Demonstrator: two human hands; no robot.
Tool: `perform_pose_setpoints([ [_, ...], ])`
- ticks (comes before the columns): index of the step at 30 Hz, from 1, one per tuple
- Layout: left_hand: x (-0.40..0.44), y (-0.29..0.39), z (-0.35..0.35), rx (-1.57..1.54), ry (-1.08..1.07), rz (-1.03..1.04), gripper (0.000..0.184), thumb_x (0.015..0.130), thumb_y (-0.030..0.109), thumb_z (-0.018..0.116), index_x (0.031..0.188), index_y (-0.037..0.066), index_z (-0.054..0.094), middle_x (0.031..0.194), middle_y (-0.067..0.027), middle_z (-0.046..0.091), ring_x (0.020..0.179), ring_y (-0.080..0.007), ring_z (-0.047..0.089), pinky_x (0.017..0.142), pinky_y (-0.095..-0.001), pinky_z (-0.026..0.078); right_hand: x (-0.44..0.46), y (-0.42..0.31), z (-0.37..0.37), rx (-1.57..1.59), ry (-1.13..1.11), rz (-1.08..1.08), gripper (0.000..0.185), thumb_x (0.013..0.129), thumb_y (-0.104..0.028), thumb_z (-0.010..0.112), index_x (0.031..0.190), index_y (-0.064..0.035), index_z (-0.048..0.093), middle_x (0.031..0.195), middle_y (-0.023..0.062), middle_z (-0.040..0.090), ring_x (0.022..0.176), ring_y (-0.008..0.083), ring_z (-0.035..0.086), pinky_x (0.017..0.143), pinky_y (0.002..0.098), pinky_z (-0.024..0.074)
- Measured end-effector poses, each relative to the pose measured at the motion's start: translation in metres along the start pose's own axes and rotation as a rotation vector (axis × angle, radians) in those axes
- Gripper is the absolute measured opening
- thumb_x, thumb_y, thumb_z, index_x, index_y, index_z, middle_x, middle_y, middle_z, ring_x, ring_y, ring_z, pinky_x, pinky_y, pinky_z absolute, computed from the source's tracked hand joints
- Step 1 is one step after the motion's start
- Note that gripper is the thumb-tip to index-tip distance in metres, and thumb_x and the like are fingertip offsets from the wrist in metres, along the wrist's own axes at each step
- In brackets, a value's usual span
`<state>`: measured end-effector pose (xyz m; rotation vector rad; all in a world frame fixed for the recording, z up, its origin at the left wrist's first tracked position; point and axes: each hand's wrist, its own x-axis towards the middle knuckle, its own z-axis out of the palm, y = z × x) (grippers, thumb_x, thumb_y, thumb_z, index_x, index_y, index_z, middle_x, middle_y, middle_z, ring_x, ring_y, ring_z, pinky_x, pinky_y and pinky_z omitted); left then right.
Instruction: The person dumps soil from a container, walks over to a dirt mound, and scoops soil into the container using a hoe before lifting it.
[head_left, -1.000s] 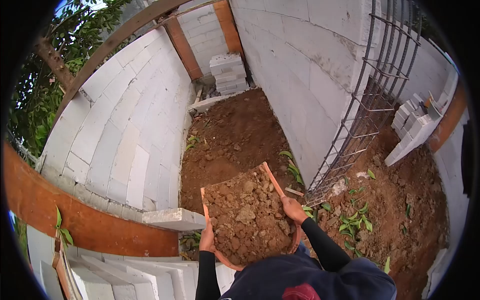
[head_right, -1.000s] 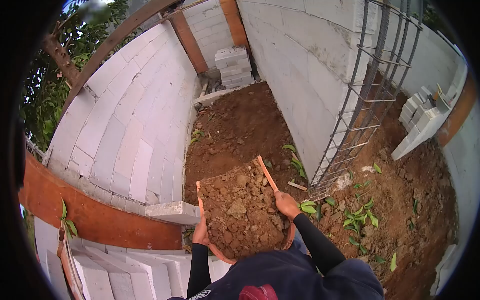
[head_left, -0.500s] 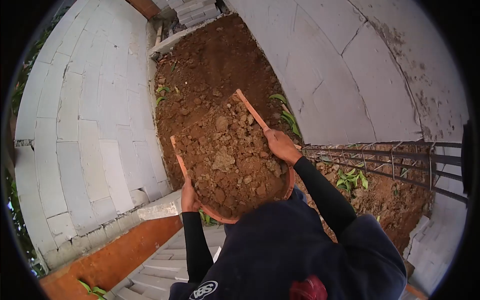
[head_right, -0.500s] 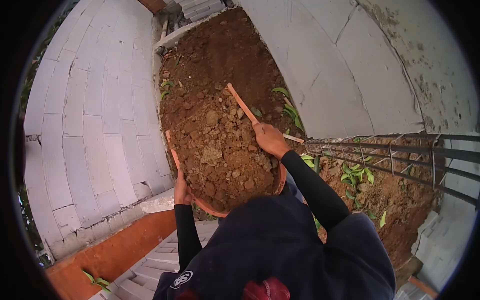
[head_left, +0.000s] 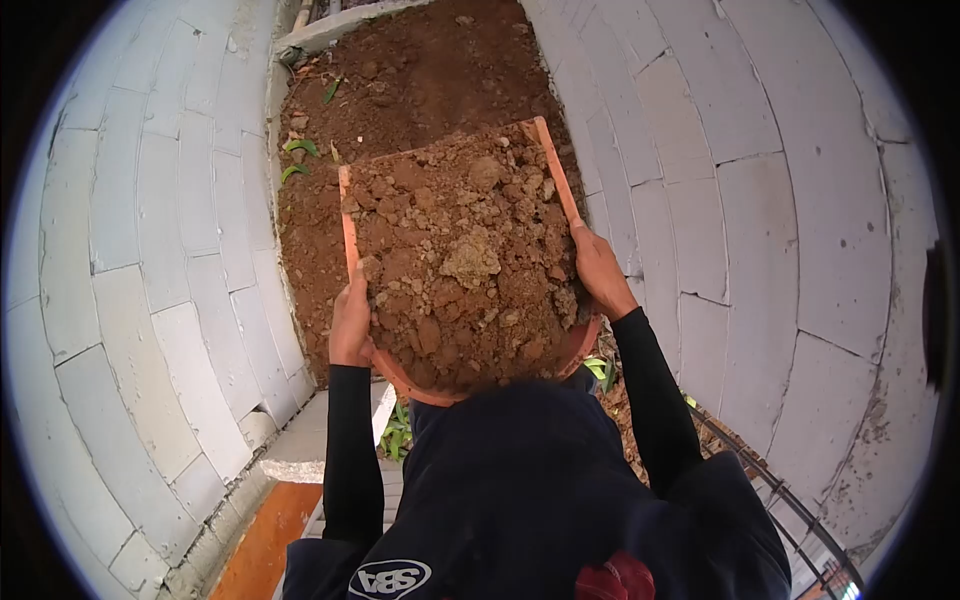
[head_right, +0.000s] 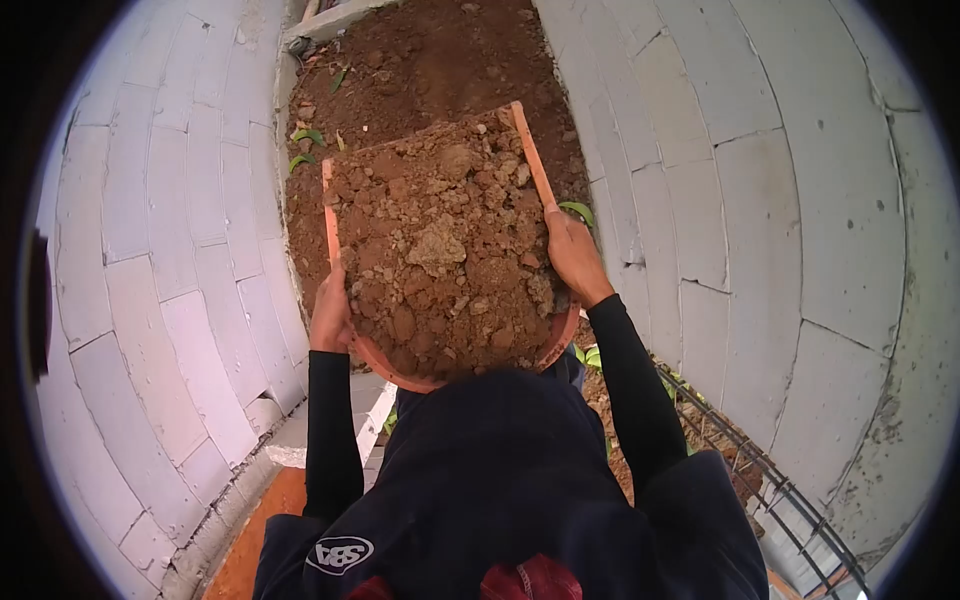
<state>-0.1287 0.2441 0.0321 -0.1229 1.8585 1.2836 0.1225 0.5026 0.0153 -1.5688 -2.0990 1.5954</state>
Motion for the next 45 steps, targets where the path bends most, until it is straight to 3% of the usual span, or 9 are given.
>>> perform_pose_setpoints([
  [5,0.066,0.052,-0.011,0.198,-0.003,-0.019,0.053,0.097,0.062,0.050,0.076,0.013,0.047,0.062,0.0052,0.032,0.055,-0.0086,0.038,0.052,-0.0269,0.035,0.037,-0.026,0.007,0.092,0.011,0.123,0.055,0.104,-0.052,0.037,0.084,-0.0014,0.047,0.073,-0.0018,0.036,0.071,0.0112,0.033,0.064,0.0330,0.0322],
  [16,0.237,0.245,0.051,0.297,-0.050,0.015,0.052,0.100,0.056,0.049,0.070,0.017,0.032,0.061,0.0056,0.018,0.052,-0.0089,0.022,0.052,-0.0318,0.028,0.234,-0.135,-0.007,0.137,0.035,0.201,0.057,0.104,-0.054,0.033,0.091,-0.0003,0.048,0.074,-0.0007,0.032,0.071,0.0132,0.032,0.066,0.0333,0.0322],
  [25,0.442,0.414,0.158,0.236,-0.084,-0.069,0.052,0.100,0.057,0.048,0.071,0.018,0.029,0.062,0.0051,0.021,0.053,-0.0103,0.024,0.054,-0.0326,0.033,0.500,-0.236,-0.081,0.145,-0.041,0.263,0.065,0.105,-0.054,0.034,0.108,0.0076,0.055,0.104,0.0120,0.059,0.097,0.0181,0.052,0.094,0.0359,0.0412],
  [29,0.455,0.443,0.173,0.249,-0.147,-0.152,0.052,0.099,0.058,0.049,0.072,0.018,0.030,0.062,0.0046,0.021,0.053,-0.0107,0.027,0.055,-0.0332,0.034,0.509,-0.262,-0.100,0.177,-0.039,0.337,0.065,0.105,-0.051,0.033,0.117,0.0087,0.054,0.110,0.0140,0.059,0.102,0.0205,0.054,0.096,0.0380,0.0413],
  [31,0.465,0.461,0.182,0.296,-0.183,-0.156,0.051,0.099,0.059,0.048,0.073,0.018,0.031,0.062,0.0042,0.022,0.053,-0.0108,0.027,0.055,-0.0338,0.035,0.511,-0.266,-0.100,0.257,0.054,0.317,0.057,0.105,-0.051,0.034,0.096,0.0037,0.050,0.086,0.0053,0.045,0.082,0.0159,0.042,0.077,0.0360,0.0383],
  [32,0.476,0.465,0.184,0.322,-0.218,-0.127,0.051,0.099,0.061,0.047,0.075,0.017,0.035,0.063,0.0039,0.023,0.053,-0.0112,0.029,0.057,-0.0346,0.036,0.515,-0.269,-0.101,0.297,0.100,0.307,0.057,0.105,-0.050,0.034,0.086,0.0012,0.047,0.075,0.0010,0.037,0.072,0.0136,0.036,0.068,0.0350,0.0368],
  [35,0.515,0.500,0.203,0.367,-0.249,-0.093,0.051,0.099,0.062,0.045,0.078,0.016,0.041,0.064,0.0030,0.026,0.053,-0.0110,0.032,0.057,-0.0352,0.038,0.548,-0.298,-0.116,0.303,0.022,0.374,0.071,0.105,-0.050,0.030,0.138,0.0111,0.045,0.132,0.0210,0.056,0.123,0.0272,0.053,0.103,0.0412,0.0409],
  [39,0.632,0.565,0.242,0.376,-0.211,-0.023,0.051,0.102,0.056,0.040,0.112,0.007,0.049,0.066,0.0003,0.033,0.056,-0.0121,0.036,0.057,-0.0354,0.039,0.674,-0.349,-0.120,0.329,0.026,0.401,0.069,0.106,-0.049,0.029,0.140,0.0097,0.042,0.133,0.0215,0.055,0.124,0.0299,0.053,0.103,0.0440,0.0416],
  [45,0.872,0.691,0.288,0.396,-0.323,-0.182,0.061,0.106,0.049,0.036,0.150,0.007,0.032,0.066,-0.0011,0.034,0.057,-0.0140,0.037,0.059,-0.0364,0.041,0.942,-0.398,-0.096,0.274,-0.053,0.528,0.073,0.105,-0.053,0.029,0.145,0.0073,0.037,0.139,0.0222,0.049,0.126,0.0318,0.051,0.106,0.0440,0.0396],
])
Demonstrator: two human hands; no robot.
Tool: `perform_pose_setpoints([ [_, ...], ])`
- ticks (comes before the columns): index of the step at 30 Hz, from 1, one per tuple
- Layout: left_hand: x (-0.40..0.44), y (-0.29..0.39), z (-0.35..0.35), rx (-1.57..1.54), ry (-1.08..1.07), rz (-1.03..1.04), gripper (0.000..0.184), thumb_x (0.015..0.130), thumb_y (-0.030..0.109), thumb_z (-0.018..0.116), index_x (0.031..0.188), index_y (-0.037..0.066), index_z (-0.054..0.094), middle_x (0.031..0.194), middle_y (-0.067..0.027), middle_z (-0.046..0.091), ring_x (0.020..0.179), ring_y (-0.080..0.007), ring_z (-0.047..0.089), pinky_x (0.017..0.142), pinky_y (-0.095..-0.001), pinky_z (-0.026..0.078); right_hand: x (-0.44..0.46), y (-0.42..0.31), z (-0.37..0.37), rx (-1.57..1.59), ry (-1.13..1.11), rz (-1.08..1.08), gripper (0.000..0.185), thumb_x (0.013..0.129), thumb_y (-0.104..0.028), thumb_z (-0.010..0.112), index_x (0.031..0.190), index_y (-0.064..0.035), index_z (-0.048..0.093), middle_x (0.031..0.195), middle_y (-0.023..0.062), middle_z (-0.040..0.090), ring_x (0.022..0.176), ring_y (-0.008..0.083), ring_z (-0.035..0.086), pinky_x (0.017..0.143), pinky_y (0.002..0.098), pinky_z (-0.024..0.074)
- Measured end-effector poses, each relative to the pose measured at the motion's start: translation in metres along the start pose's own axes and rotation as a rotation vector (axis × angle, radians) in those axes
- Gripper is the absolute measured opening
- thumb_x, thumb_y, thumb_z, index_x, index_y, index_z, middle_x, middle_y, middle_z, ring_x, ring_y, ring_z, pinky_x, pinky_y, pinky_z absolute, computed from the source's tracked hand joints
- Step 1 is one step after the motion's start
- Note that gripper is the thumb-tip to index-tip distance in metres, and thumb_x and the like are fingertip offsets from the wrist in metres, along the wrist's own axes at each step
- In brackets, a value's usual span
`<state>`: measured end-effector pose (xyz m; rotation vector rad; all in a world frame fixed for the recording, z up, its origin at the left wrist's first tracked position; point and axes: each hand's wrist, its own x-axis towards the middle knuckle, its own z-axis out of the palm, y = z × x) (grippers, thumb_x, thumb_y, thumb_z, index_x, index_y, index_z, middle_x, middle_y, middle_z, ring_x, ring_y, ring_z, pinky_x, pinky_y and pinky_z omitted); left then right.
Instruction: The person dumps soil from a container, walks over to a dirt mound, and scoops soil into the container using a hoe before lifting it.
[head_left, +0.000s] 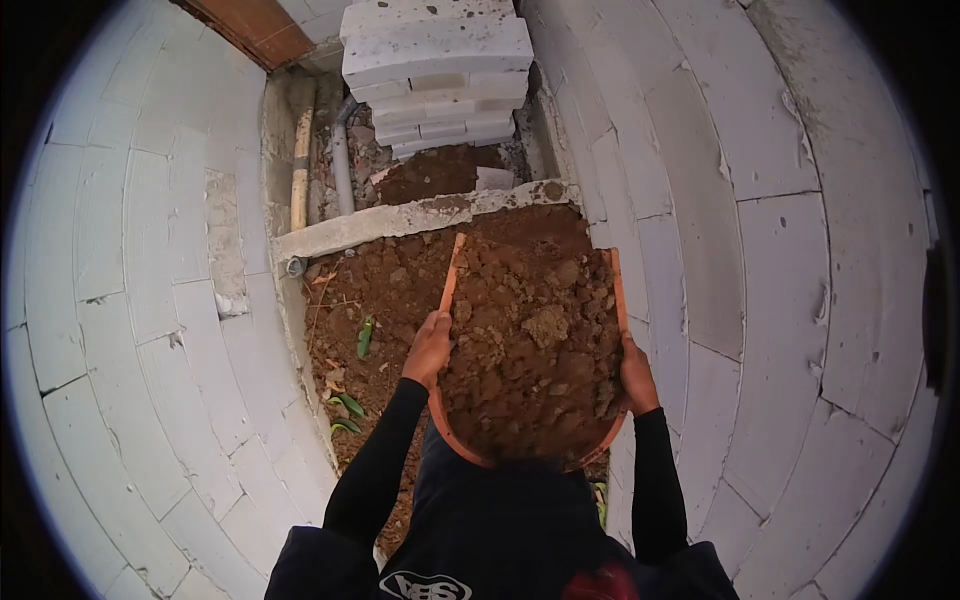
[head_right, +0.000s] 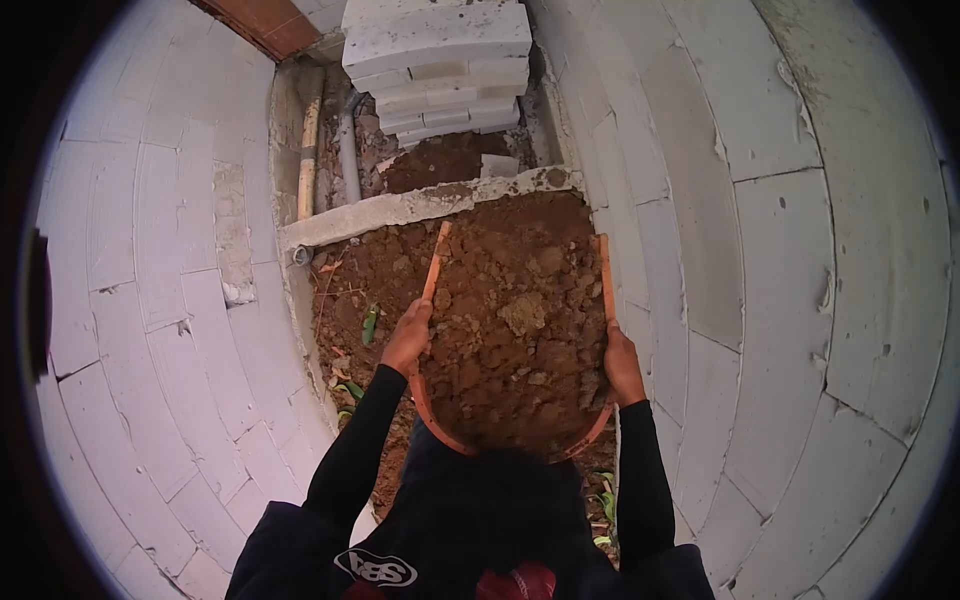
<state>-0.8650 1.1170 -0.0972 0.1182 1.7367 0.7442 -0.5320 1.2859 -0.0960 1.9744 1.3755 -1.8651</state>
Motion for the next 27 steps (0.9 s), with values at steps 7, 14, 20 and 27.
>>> perform_pose_setpoints([
  [7,0.108,0.078,-0.053,-0.015,-0.096,-0.199,0.064,0.107,0.043,0.039,0.157,0.007,0.023,0.076,-0.0036,0.048,0.062,-0.0165,0.046,0.066,-0.0406,0.044,0.113,-0.083,0.018,0.006,-0.044,0.275,0.073,0.104,-0.048,0.033,0.153,0.0057,0.024,0.153,0.0269,0.036,0.145,0.0359,0.031,0.113,0.0426,0.0335],
  [14,0.296,0.151,-0.113,-0.089,-0.217,-0.348,0.053,0.105,0.009,0.035,0.156,0.001,0.022,0.088,-0.0074,0.056,0.065,-0.0166,0.050,0.062,-0.0357,0.049,0.309,-0.179,-0.021,0.126,-0.253,0.330,0.035,0.101,-0.019,0.036,0.119,0.0089,0.045,0.111,0.0222,0.059,0.086,0.0286,0.062,0.076,0.0441,0.0555],
  [20,0.299,0.144,-0.109,-0.395,-0.292,-0.391,0.033,0.107,0.018,0.036,0.123,-0.005,0.054,0.074,-0.0062,0.057,0.054,-0.0147,0.051,0.048,-0.0292,0.047,0.268,-0.228,-0.041,0.245,-0.041,0.260,0.033,0.100,-0.021,0.042,0.117,0.0077,0.047,0.099,0.0212,0.061,0.071,0.0237,0.061,0.063,0.0382,0.0548],
  [27,0.262,0.101,-0.085,-0.650,-0.218,-0.478,0.036,0.108,0.024,0.036,0.084,0.004,0.055,0.066,-0.0057,0.051,0.047,-0.0145,0.040,0.044,-0.0295,0.042,0.116,-0.275,0.008,-0.432,0.149,-0.329,0.059,0.093,-0.050,0.062,0.123,0.0006,0.064,0.124,0.0179,0.063,0.107,0.0316,0.063,0.099,0.0437,0.0469],
])
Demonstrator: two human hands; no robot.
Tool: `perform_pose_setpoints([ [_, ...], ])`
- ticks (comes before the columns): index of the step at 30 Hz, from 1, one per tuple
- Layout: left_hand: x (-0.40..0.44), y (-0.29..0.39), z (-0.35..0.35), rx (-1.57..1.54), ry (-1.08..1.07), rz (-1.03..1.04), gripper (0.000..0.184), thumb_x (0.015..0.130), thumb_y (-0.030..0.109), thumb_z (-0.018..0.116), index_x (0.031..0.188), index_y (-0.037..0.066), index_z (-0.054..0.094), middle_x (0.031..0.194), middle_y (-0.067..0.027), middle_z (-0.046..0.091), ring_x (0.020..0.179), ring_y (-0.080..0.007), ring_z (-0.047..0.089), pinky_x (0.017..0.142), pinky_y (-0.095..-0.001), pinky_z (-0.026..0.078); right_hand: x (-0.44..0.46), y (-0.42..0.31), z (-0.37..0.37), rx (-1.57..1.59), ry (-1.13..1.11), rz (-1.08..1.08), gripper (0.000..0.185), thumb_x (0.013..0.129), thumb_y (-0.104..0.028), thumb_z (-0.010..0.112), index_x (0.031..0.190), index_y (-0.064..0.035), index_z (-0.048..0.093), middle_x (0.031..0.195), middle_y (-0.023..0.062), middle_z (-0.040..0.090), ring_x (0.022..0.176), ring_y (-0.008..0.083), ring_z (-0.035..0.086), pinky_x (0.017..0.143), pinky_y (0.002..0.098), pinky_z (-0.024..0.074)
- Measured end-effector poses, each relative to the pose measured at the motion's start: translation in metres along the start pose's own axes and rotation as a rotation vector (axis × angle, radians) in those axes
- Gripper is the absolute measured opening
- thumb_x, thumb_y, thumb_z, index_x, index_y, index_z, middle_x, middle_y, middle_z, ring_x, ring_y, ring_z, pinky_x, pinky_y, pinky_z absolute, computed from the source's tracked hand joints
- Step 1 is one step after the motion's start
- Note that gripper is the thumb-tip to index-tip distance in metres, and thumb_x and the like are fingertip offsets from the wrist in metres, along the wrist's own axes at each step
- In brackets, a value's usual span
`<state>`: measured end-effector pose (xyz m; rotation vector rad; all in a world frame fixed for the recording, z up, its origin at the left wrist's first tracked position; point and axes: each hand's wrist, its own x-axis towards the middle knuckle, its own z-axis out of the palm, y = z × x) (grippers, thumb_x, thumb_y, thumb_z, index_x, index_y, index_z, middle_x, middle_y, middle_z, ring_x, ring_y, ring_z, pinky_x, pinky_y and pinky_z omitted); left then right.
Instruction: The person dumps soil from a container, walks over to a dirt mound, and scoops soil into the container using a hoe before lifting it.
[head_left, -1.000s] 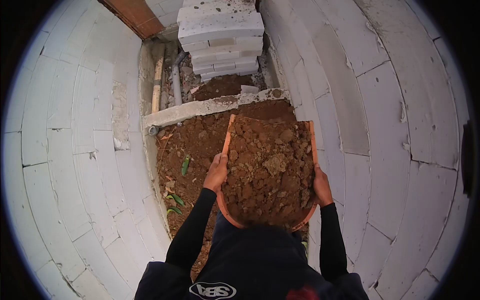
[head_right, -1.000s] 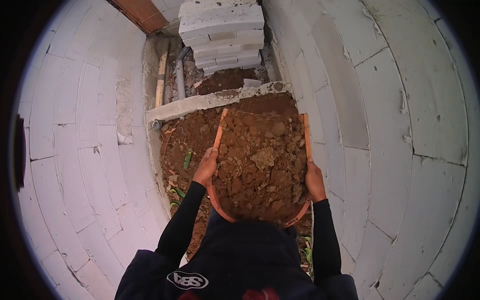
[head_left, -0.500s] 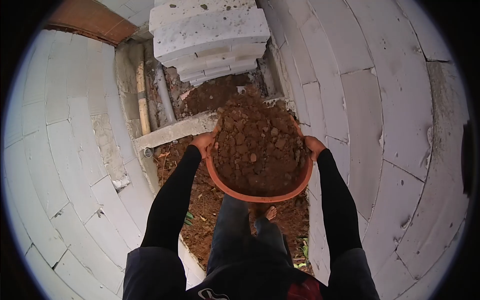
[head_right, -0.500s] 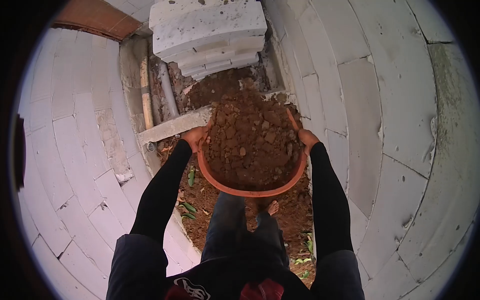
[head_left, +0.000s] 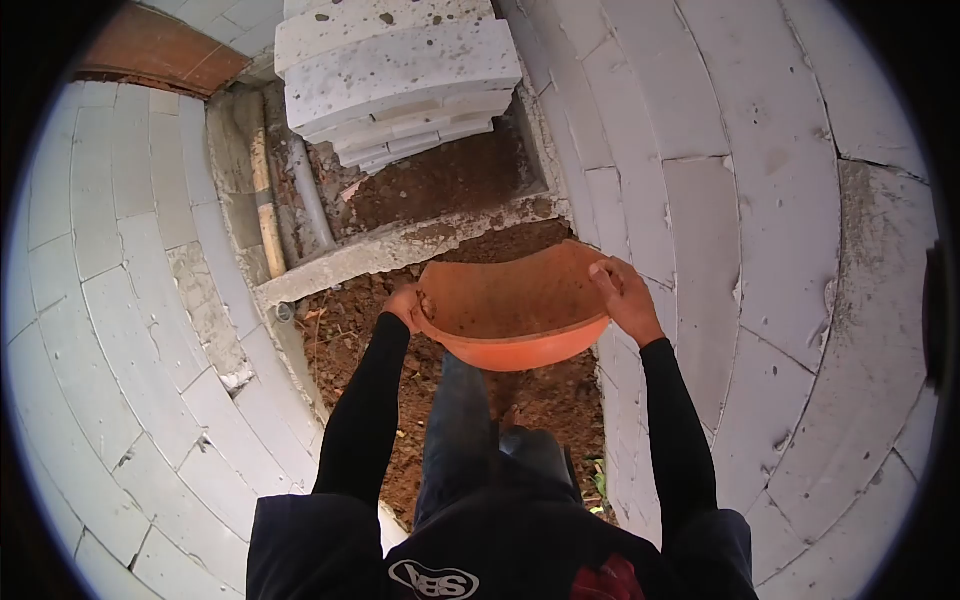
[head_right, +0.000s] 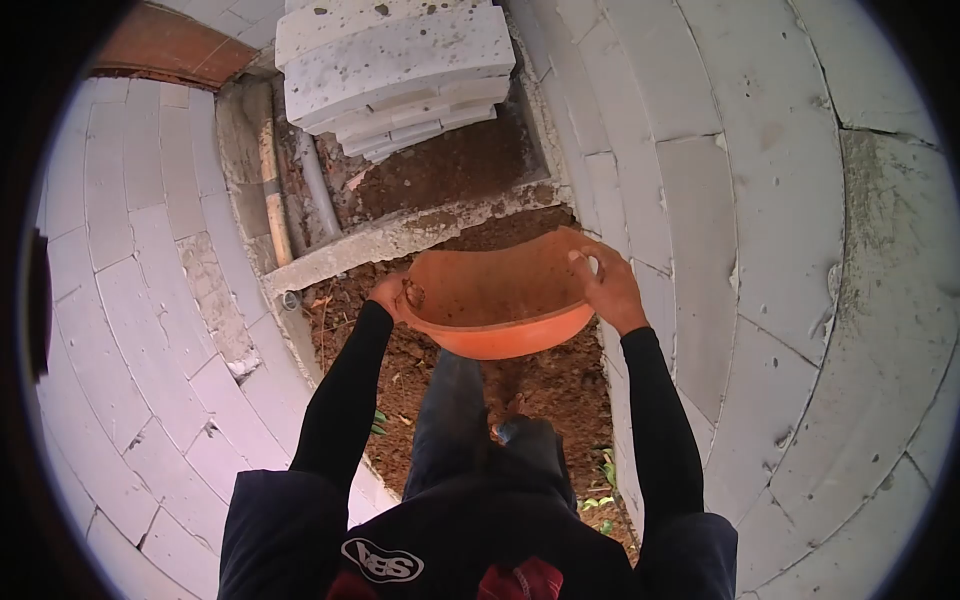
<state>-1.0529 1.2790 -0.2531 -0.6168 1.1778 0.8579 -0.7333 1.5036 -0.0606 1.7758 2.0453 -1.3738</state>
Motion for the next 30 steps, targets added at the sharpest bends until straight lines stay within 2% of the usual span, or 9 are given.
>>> perform_pose_setpoints([
  [2,-0.003,-0.019,0.003,-0.052,0.006,0.006,0.033,0.108,0.020,0.036,0.086,0.004,0.056,0.065,-0.0047,0.055,0.046,-0.0119,0.043,0.042,-0.0278,0.042,-0.062,-0.015,0.011,-0.487,0.076,-0.277,0.056,0.086,-0.056,0.067,0.106,-0.0035,0.072,0.126,0.0107,0.064,0.124,0.0297,0.054,0.105,0.0434,0.0417],
  [7,-0.003,-0.062,0.017,-0.065,0.087,-0.119,0.029,0.107,0.019,0.036,0.108,0.002,0.058,0.081,-0.0106,0.061,0.051,-0.0124,0.042,0.046,-0.0300,0.044,-0.145,0.017,0.008,-0.358,-0.110,-0.380,0.056,0.077,-0.057,0.075,0.088,-0.0022,0.074,0.100,0.0143,0.072,0.112,0.0332,0.062,0.092,0.0472,0.0484],
  [10,-0.011,-0.090,0.050,0.238,-0.014,0.005,0.041,0.107,0.028,0.041,0.136,0.001,0.050,0.112,-0.0220,0.061,0.076,-0.0188,0.060,0.067,-0.0336,0.055,-0.194,0.064,0.004,-0.361,-0.207,-0.039,0.056,0.075,-0.056,0.078,0.088,-0.0016,0.074,0.087,0.0162,0.071,0.093,0.0351,0.068,0.080,0.0470,0.0532],
  [14,-0.055,-0.082,0.108,0.653,0.172,0.128,0.064,0.100,0.040,0.055,0.152,0.008,0.034,0.148,-0.0225,0.041,0.133,-0.0378,0.045,0.111,-0.0464,0.045,-0.261,0.135,0.017,-0.346,0.284,-0.056,0.064,0.074,-0.064,0.075,0.078,0.0001,0.072,0.062,0.0135,0.063,0.059,0.0301,0.067,0.060,0.0436,0.0527],
  [17,-0.052,-0.085,0.081,1.000,0.263,0.219,0.063,0.100,0.042,0.056,0.150,0.009,0.037,0.145,-0.0217,0.045,0.123,-0.0337,0.054,0.102,-0.0472,0.050,-0.318,0.196,0.029,-0.242,0.284,0.362,0.074,0.075,-0.072,0.069,0.065,0.0011,0.066,0.048,0.0115,0.053,0.049,0.0269,0.061,0.053,0.0446,0.0492],
  [20,-0.039,-0.100,0.012,1.352,0.377,0.315,0.041,0.096,0.036,0.062,0.126,0.008,0.064,0.096,-0.0164,0.069,0.084,-0.0299,0.062,0.077,-0.0478,0.053,-0.410,0.245,0.062,-0.195,0.450,0.547,0.080,0.074,-0.077,0.067,0.060,0.0016,0.060,0.042,0.0108,0.045,0.040,0.0240,0.052,0.048,0.0445,0.0455],
  [24,0.001,-0.133,-0.108,2.001,0.414,0.216,0.044,0.095,0.035,0.063,0.132,0.012,0.060,0.113,-0.0133,0.065,0.098,-0.0290,0.062,0.083,-0.0455,0.054,-0.540,0.315,0.134,-0.144,0.388,1.019,0.087,0.072,-0.083,0.061,0.069,0.0032,0.069,0.056,0.0183,0.059,0.056,0.0330,0.063,0.058,0.0482,0.0514],
  [27,0.051,-0.132,-0.179,2.872,0.012,0.042,0.047,0.094,0.034,0.063,0.136,0.015,0.056,0.126,-0.0110,0.063,0.108,-0.0284,0.062,0.087,-0.0439,0.055,-0.603,0.323,0.208,-0.018,0.456,1.235,0.089,0.073,-0.083,0.058,0.080,0.0047,0.072,0.073,0.0254,0.067,0.072,0.0402,0.068,0.071,0.0521,0.0529],
  [30,0.033,-0.189,-0.092,2.379,0.156,0.061,0.029,0.096,0.028,0.058,0.116,0.007,0.061,0.108,-0.0138,0.065,0.092,-0.0279,0.063,0.076,-0.0438,0.053,-0.657,0.313,0.275,0.203,0.482,1.470,0.094,0.074,-0.084,0.055,0.090,0.0070,0.072,0.090,0.0317,0.068,0.092,0.0440,0.068,0.085,0.0533,0.0510],
])
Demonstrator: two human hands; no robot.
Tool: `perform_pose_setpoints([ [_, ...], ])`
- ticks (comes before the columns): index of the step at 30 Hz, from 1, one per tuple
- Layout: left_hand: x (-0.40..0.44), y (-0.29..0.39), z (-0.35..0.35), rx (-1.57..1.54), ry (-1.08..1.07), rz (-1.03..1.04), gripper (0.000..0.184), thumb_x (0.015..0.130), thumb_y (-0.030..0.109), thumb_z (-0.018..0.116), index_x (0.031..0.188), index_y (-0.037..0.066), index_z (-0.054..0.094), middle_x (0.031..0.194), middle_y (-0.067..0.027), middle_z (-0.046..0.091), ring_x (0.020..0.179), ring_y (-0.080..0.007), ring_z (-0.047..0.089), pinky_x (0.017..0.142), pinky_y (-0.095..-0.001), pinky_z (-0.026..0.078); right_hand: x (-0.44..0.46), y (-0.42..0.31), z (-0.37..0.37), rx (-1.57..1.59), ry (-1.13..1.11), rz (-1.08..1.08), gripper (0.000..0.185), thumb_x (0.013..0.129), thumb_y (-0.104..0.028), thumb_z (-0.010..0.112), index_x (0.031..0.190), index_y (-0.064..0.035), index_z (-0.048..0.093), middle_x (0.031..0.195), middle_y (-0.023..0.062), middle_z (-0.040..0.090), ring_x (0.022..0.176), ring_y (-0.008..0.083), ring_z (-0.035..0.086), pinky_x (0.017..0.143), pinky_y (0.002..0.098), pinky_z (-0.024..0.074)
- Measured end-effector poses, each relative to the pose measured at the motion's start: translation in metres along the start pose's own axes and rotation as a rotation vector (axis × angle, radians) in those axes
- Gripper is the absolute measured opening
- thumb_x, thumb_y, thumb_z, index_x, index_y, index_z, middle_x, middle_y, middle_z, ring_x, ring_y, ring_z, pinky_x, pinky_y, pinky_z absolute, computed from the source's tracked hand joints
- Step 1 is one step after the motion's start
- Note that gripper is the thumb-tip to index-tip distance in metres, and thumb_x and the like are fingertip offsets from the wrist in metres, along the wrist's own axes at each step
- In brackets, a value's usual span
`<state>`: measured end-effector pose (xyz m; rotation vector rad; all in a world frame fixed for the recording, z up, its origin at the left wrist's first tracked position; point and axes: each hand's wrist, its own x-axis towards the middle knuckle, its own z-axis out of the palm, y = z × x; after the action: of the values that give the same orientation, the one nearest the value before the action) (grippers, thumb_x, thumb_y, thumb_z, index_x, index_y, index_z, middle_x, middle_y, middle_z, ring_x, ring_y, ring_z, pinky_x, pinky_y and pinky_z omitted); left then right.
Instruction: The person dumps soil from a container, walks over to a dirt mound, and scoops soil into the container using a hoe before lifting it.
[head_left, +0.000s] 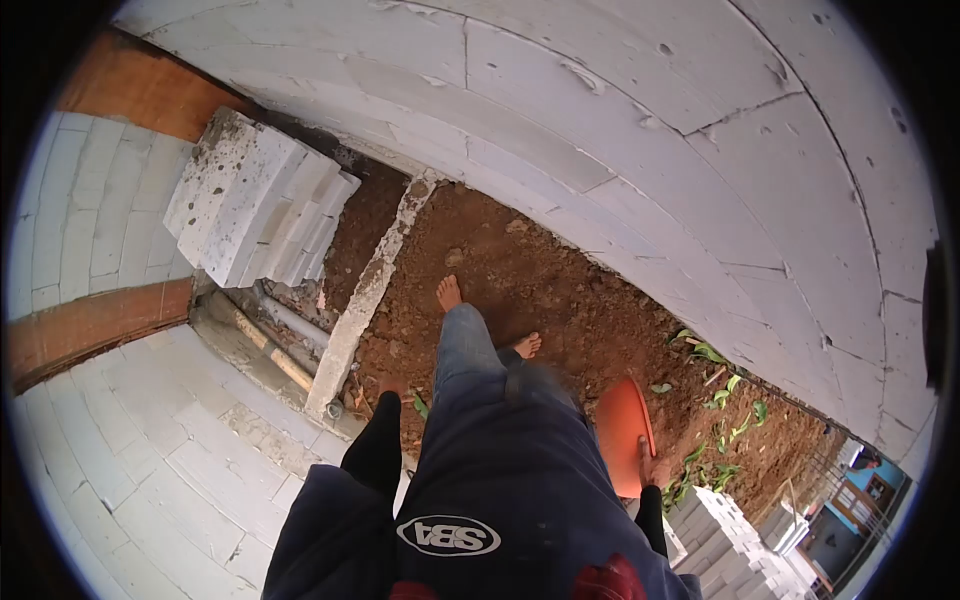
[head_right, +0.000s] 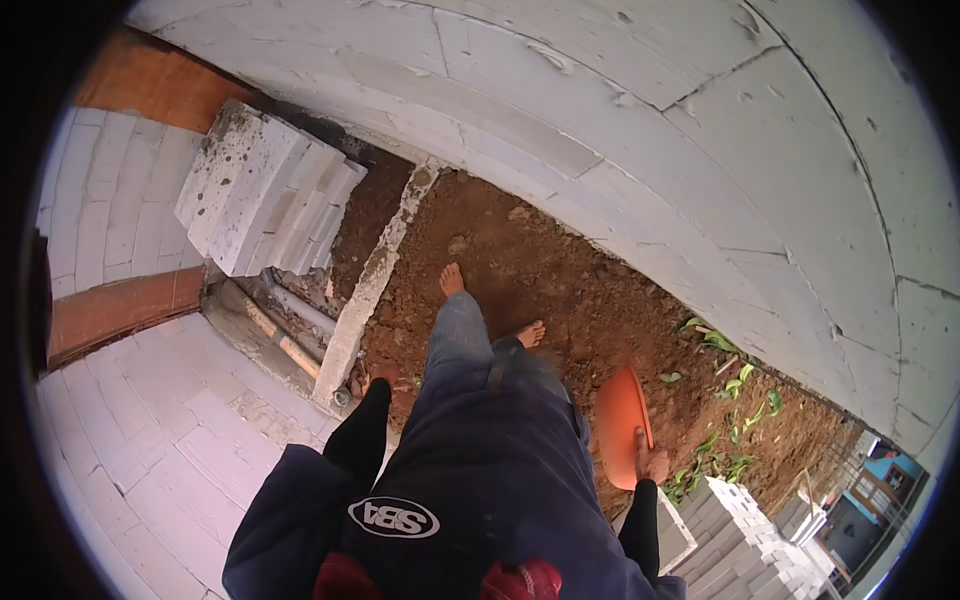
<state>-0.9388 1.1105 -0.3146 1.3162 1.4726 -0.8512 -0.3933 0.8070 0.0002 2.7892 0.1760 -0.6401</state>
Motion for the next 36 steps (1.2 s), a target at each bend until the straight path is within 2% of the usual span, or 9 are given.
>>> perform_pose_setpoints([
  [4,0.019,0.151,-0.044,-0.659,-0.065,-0.005,0.029,0.099,0.020,0.053,0.090,-0.002,0.068,0.083,-0.0176,0.068,0.071,-0.0273,0.064,0.062,-0.0438,0.051,-0.053,0.080,0.087,0.149,-0.015,0.396,0.091,0.074,-0.082,0.057,0.101,0.0030,0.073,0.098,0.0282,0.070,0.095,0.0426,0.069,0.087,0.0504,0.0524],
  [6,0.003,0.206,-0.093,-0.853,-0.109,0.030,0.022,0.097,0.009,0.051,0.108,-0.001,0.068,0.107,-0.0167,0.069,0.087,-0.0271,0.066,0.070,-0.0411,0.053,-0.081,0.095,0.149,0.246,-0.097,0.548,0.082,0.079,-0.075,0.059,0.106,0.0008,0.072,0.099,0.0265,0.070,0.098,0.0404,0.068,0.089,0.0494,0.0521],
  [8,0.039,0.243,-0.139,-0.771,-0.144,0.070,0.031,0.091,-0.002,0.057,0.120,0.003,0.064,0.107,-0.0140,0.069,0.095,-0.0290,0.065,0.074,-0.0417,0.053,-0.118,0.065,0.133,0.686,-0.273,0.614,0.082,0.081,-0.074,0.059,0.108,0.0022,0.069,0.102,0.0304,0.068,0.100,0.0428,0.067,0.087,0.0482,0.0518],
  [12,0.060,0.280,-0.242,-0.424,-0.102,0.191,0.044,0.088,-0.004,0.064,0.131,0.000,0.057,0.072,-0.0112,0.056,0.047,-0.0189,0.039,0.047,-0.0381,0.022,-0.157,0.005,0.172,0.636,-0.157,0.680,0.057,0.093,-0.058,0.052,0.116,-0.0087,0.068,0.103,0.0242,0.070,0.102,0.0410,0.066,0.089,0.0509,0.0501],
  [17,0.084,0.401,-0.318,-0.165,-0.040,0.240,0.032,0.095,0.008,0.058,0.127,0.003,0.061,0.108,-0.0166,0.063,0.067,-0.0291,0.059,0.044,-0.0412,0.032,-0.249,-0.080,0.272,0.983,-0.282,0.784,0.059,0.096,-0.055,0.050,0.122,-0.0035,0.065,0.111,0.0281,0.066,0.108,0.0422,0.063,0.092,0.0499,0.0483],
  [23,0.105,0.426,-0.267,-0.200,-0.366,0.187,0.027,0.095,0.011,0.063,0.120,0.001,0.062,0.064,-0.0105,0.055,0.047,-0.0238,0.043,0.058,-0.0420,0.054,-0.299,-0.141,0.268,0.920,-0.555,0.780,0.067,0.101,-0.053,0.040,0.138,0.0002,0.052,0.134,0.0268,0.056,0.127,0.0399,0.053,0.104,0.0475,0.0435],
  [25,0.049,0.408,-0.218,-0.212,-0.138,0.127,0.025,0.094,0.015,0.065,0.113,0.000,0.064,0.060,-0.0067,0.050,0.044,-0.0182,0.040,0.055,-0.0408,0.056,-0.338,-0.148,0.284,0.939,-0.759,0.664,0.064,0.098,-0.057,0.040,0.132,-0.0076,0.061,0.127,0.0226,0.062,0.122,0.0394,0.057,0.101,0.0473,0.0452],
  [35,0.003,0.514,-0.116,0.127,-0.069,0.125,0.028,0.095,0.027,0.066,0.108,0.003,0.069,0.073,-0.0085,0.055,0.059,-0.0238,0.046,0.065,-0.0488,0.048,-0.270,-0.098,0.295,0.970,-1.006,0.768,0.067,0.093,-0.057,0.047,0.131,-0.0046,0.062,0.132,0.0241,0.060,0.127,0.0347,0.055,0.106,0.0436,0.0422],
  [36,0.017,0.513,-0.117,0.097,-0.007,0.096,0.027,0.090,0.008,0.068,0.116,0.007,0.064,0.094,-0.0132,0.059,0.058,-0.0195,0.047,0.060,-0.0393,0.052,-0.251,-0.084,0.326,0.939,-1.011,0.776,0.066,0.093,-0.057,0.048,0.131,-0.0041,0.062,0.133,0.0242,0.059,0.129,0.0346,0.054,0.107,0.0438,0.0415],
])
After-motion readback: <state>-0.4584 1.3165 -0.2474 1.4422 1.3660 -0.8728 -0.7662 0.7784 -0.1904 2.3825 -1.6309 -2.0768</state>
